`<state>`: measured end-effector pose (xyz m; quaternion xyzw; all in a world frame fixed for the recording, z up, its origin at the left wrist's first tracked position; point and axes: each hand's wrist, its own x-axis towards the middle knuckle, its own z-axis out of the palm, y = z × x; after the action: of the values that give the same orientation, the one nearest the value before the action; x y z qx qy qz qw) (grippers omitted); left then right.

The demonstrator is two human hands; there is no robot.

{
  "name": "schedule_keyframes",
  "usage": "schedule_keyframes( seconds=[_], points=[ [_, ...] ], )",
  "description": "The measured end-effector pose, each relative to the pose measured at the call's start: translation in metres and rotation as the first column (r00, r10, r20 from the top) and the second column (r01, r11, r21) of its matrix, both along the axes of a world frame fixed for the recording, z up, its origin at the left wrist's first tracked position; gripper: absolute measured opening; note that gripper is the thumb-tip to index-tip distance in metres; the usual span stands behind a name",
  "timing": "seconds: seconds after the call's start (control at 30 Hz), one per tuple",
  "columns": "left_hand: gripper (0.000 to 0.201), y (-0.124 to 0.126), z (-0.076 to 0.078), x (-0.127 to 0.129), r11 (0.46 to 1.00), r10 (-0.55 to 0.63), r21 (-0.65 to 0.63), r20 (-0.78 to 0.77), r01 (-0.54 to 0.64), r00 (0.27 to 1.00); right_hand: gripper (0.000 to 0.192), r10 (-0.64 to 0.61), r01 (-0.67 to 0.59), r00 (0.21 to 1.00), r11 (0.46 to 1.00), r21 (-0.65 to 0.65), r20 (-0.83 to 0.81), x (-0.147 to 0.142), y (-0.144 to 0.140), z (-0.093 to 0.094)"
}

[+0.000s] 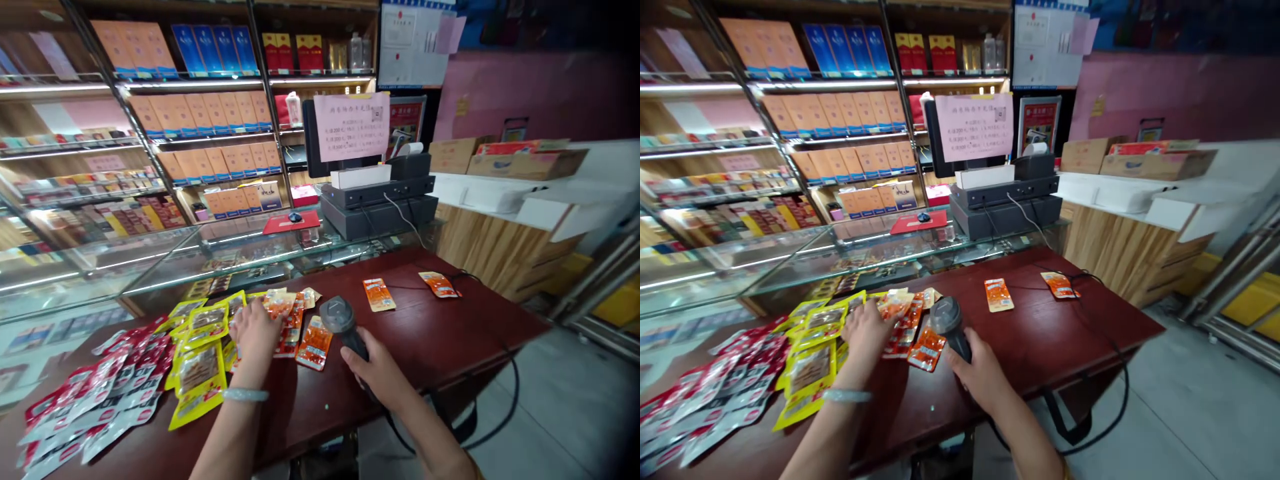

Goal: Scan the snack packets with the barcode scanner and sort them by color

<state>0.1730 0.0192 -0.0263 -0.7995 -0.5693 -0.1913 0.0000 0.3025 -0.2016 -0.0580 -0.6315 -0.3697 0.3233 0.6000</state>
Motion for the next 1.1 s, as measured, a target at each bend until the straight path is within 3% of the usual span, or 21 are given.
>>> schedule_keyframes(
  seconds=[0.1,0.27,0.37,0.47,0.53,0.63,0.7,0.8,0.87,0.93,1.1],
  points=[
    [0.066,-0.014,-0.003,0.032,0.983,-0.124,0.139,0.005,0.123,0.992,0.048,-0.082,0.083,0.994,0.997,0.006,-0.069,0.017,-0.014,-0.010],
    [0.062,-0.065,-0.015,0.129,0.860,-0.510,0.017,-0.037,0.510,0.860,0.051,-0.277,0.281,0.951,0.960,0.012,-0.138,0.046,-0.043,-0.022],
    [0.065,-0.088,-0.026,0.185,0.830,-0.556,-0.078,-0.057,0.552,0.829,0.046,-0.349,0.357,0.922,0.934,0.016,-0.166,0.059,-0.061,-0.026],
    [0.074,-0.090,-0.033,0.224,0.814,-0.578,-0.133,-0.096,0.565,0.811,0.046,-0.394,0.402,0.897,0.916,0.000,-0.199,0.067,-0.076,-0.032],
    [0.074,-0.081,-0.030,0.241,0.734,-0.679,-0.199,-0.173,0.650,0.714,0.048,-0.429,0.436,0.880,0.900,-0.013,-0.206,0.069,-0.085,-0.037],
    [0.059,-0.066,-0.013,0.250,0.530,-0.846,-0.385,-0.304,0.756,0.439,0.055,-0.466,0.469,0.863,0.882,-0.034,-0.194,0.071,-0.094,-0.042],
    [0.051,-0.060,0.001,0.247,0.481,-0.869,-0.446,-0.357,0.755,0.343,0.058,-0.473,0.474,0.859,0.879,-0.043,-0.198,0.070,-0.097,-0.041],
    [0.050,-0.057,0.011,0.232,0.524,-0.837,-0.425,-0.417,0.738,0.355,0.060,-0.477,0.480,0.853,0.876,-0.039,-0.213,0.067,-0.095,-0.037],
    [0.060,-0.057,0.009,0.217,0.562,-0.813,-0.396,-0.422,0.726,0.400,0.060,-0.467,0.472,0.858,0.881,-0.030,-0.214,0.064,-0.093,-0.033],
    [0.064,-0.057,0.000,0.203,0.594,-0.798,-0.357,-0.378,0.721,0.470,0.059,-0.442,0.448,0.871,0.894,-0.025,-0.214,0.060,-0.090,-0.030],
    [0.046,-0.057,-0.018,0.168,0.687,-0.709,-0.334,-0.116,0.645,0.695,0.053,-0.404,0.413,0.893,0.911,0.005,-0.200,0.050,-0.084,-0.022]
  ],
)
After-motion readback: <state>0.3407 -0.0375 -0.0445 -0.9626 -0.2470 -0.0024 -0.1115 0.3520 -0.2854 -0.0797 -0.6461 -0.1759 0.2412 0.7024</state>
